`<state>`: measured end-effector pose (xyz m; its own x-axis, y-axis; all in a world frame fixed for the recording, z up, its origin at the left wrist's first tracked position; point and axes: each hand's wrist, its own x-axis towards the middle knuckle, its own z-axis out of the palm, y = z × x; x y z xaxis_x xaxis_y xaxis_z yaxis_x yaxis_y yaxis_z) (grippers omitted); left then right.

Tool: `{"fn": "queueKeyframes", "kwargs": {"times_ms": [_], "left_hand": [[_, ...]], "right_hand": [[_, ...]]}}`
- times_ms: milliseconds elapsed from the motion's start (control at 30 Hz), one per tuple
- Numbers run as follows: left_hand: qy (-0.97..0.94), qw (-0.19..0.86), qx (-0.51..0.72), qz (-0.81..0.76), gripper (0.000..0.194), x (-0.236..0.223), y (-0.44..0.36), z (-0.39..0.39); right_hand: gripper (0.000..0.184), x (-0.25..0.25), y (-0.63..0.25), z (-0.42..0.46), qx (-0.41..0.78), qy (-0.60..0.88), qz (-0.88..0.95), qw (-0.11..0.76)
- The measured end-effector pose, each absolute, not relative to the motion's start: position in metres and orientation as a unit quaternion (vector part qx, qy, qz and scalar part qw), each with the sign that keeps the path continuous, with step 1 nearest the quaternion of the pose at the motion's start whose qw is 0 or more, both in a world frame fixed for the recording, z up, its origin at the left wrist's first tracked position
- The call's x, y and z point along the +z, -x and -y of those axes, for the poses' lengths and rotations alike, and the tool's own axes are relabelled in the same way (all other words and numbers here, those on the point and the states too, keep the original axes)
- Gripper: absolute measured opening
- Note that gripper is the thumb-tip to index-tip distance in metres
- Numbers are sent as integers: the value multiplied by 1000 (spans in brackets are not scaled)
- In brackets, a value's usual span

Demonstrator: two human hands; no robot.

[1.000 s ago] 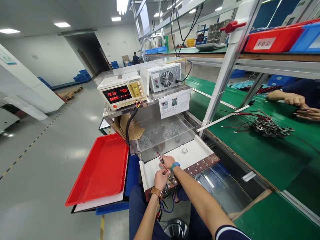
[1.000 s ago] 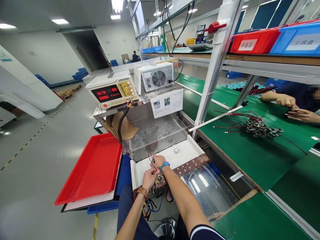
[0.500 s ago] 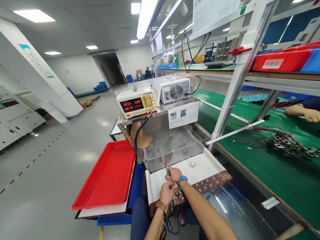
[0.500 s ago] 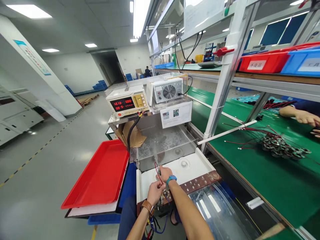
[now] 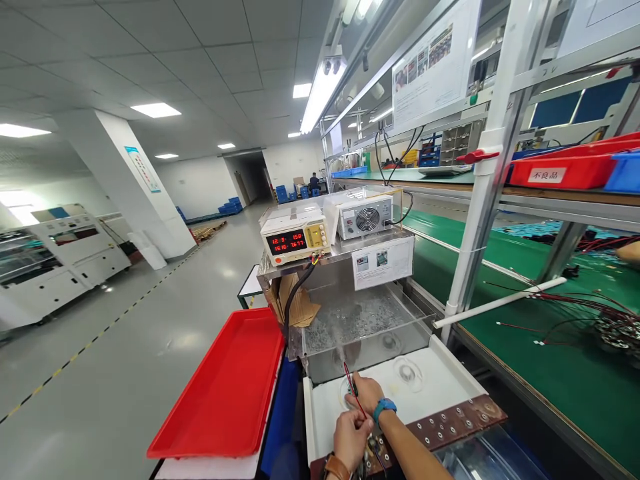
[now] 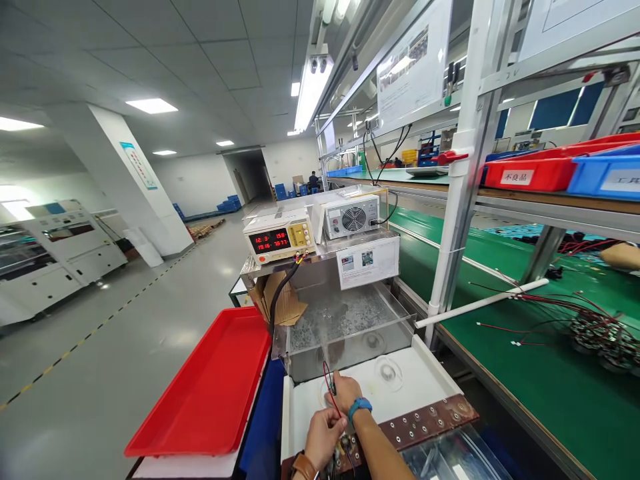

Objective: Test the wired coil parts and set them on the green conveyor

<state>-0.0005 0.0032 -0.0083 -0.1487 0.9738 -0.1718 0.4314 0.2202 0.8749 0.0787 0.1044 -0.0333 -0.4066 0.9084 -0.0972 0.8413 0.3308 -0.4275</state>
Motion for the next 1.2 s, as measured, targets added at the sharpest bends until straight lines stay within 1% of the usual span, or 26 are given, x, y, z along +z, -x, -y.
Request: {"fn": "queueKeyframes", "kwargs": {"times_ms": [233, 433, 500, 567, 700, 800, 867, 933, 967, 1033, 1100, 1133, 1200], "left_hand": [[-526, 394, 341, -672, 35, -13, 2, -5], [-544, 405, 378, -630, 46, -1, 4, -9], [-542, 400, 387, -630, 51, 2, 5, -11], [-539, 399, 392, -630, 56, 2, 8, -12], [-494, 394, 417, -653, 65, -4, 15, -17], [-423, 388, 462, -676, 70, 10, 4, -28], [-412, 412, 496, -644, 75, 38, -16, -36], [-449, 461, 526, -556, 76, 77, -42, -42], [-469, 483, 550, -494, 73, 96, -54, -45], [-505, 494, 576, -411, 66, 124, -71, -49], [-531, 487, 560, -408, 60, 131, -75, -52], [-545, 481, 533, -434, 57, 125, -73, -52], [-573, 461, 458, -500, 52, 98, -64, -49]], "right_hand": [[37, -33, -79, -105, 210, 543, 808, 90], [44, -27, -79, -109, 199, 551, 807, 77], [42, -23, -79, -110, 190, 551, 808, 83], [39, -17, -80, -110, 184, 555, 802, 121], [35, 3, -101, -104, 174, 625, 721, 243], [31, 23, -147, -97, 154, 694, 625, 322], [29, 37, -193, -91, 137, 737, 557, 357], [30, 50, -247, -83, 118, 779, 484, 380], [32, 55, -277, -79, 106, 799, 447, 387], [37, 63, -337, -72, 81, 834, 382, 391], [40, 69, -396, -67, 56, 865, 326, 377], [40, 70, -424, -66, 47, 880, 300, 365], [41, 72, -474, -66, 37, 903, 258, 341]]}}
